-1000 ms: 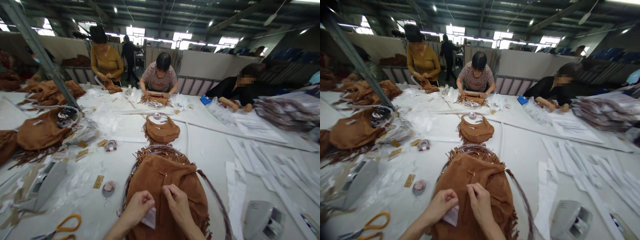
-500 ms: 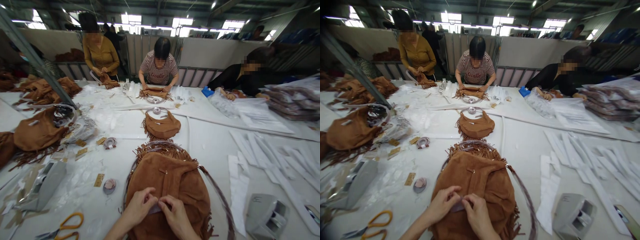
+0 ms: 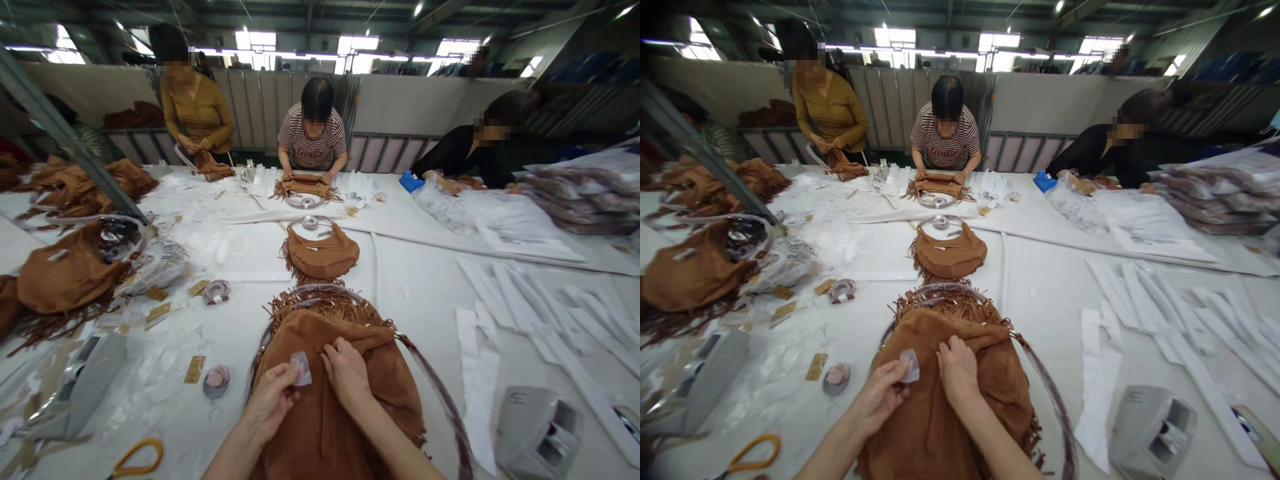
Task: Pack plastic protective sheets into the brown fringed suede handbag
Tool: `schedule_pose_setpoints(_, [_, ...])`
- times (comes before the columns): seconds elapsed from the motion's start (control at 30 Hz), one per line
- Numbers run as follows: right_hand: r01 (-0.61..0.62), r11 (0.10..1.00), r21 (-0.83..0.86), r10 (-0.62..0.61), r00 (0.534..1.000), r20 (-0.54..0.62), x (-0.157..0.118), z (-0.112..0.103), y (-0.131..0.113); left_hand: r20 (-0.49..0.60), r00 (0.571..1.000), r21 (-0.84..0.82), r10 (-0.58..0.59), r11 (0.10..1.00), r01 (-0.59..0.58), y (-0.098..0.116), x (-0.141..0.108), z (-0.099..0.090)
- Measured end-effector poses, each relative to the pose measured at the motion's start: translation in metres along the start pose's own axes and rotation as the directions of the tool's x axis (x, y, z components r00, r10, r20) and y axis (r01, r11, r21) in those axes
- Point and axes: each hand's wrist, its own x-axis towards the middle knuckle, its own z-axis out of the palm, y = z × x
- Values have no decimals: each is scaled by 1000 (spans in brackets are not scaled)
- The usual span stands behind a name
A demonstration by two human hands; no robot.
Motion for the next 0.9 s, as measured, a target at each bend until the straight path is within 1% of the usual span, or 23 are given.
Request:
schedule_pose_setpoints(0.07, [2,1000,26,-2,1000,8,2,4,1,-46,998,-98,-35,995,30,-2,8,3])
schedule_pose_setpoints(0.1, [11,997,78,-11,1000,5,2,4,2,-68,997,-128,-40,991,31,-2,13,5])
schedule_pose_setpoints(0.17, [37,971,234,-37,999,-8,0,1,8,-110,993,-151,-35,988,18,-1,21,11])
schedule_pose_setpoints(0.23, [46,913,406,-44,999,-13,-2,-3,14,-133,991,-138,-10,990,-9,0,28,17])
schedule_pose_setpoints(0.3, [20,844,536,-17,1000,-10,-6,-7,19,-120,993,-135,23,990,-39,0,34,25])
schedule_pose_setpoints(0.4, [-33,772,635,49,999,-8,-9,-9,21,-98,992,-158,75,983,-90,-2,40,37])
schedule_pose_setpoints(0.5, [-59,735,675,84,996,-5,-9,-8,20,-134,981,-119,144,980,-160,-4,46,48])
schedule_pose_setpoints(0.53, [-63,727,684,91,996,-4,-10,-8,20,-146,974,-79,175,979,-188,-3,47,49])
schedule_pose_setpoints(0.6, [-60,709,703,93,996,-8,-10,-6,21,-140,959,65,246,969,-239,2,48,49])
schedule_pose_setpoints(0.63, [-56,700,712,92,996,-12,-10,-6,22,-112,954,164,278,952,-258,7,48,46])
schedule_pose_setpoints(0.7, [-50,681,731,94,995,-19,-11,-4,24,1,956,376,292,886,-271,19,46,37])
schedule_pose_setpoints(0.73, [-48,672,739,95,995,-22,-11,-4,25,70,962,476,264,839,-265,26,44,32])
schedule_pose_setpoints(0.8, [-41,656,754,94,995,-28,-12,-3,26,179,970,645,164,725,-241,40,40,21])
schedule_pose_setpoints(0.83, [-32,649,760,89,995,-34,-12,-2,27,208,972,713,111,663,-228,46,38,18])
schedule_pose_setpoints(0.9, [-10,641,767,70,996,-46,-12,-2,27,231,972,814,39,539,-215,55,36,15])
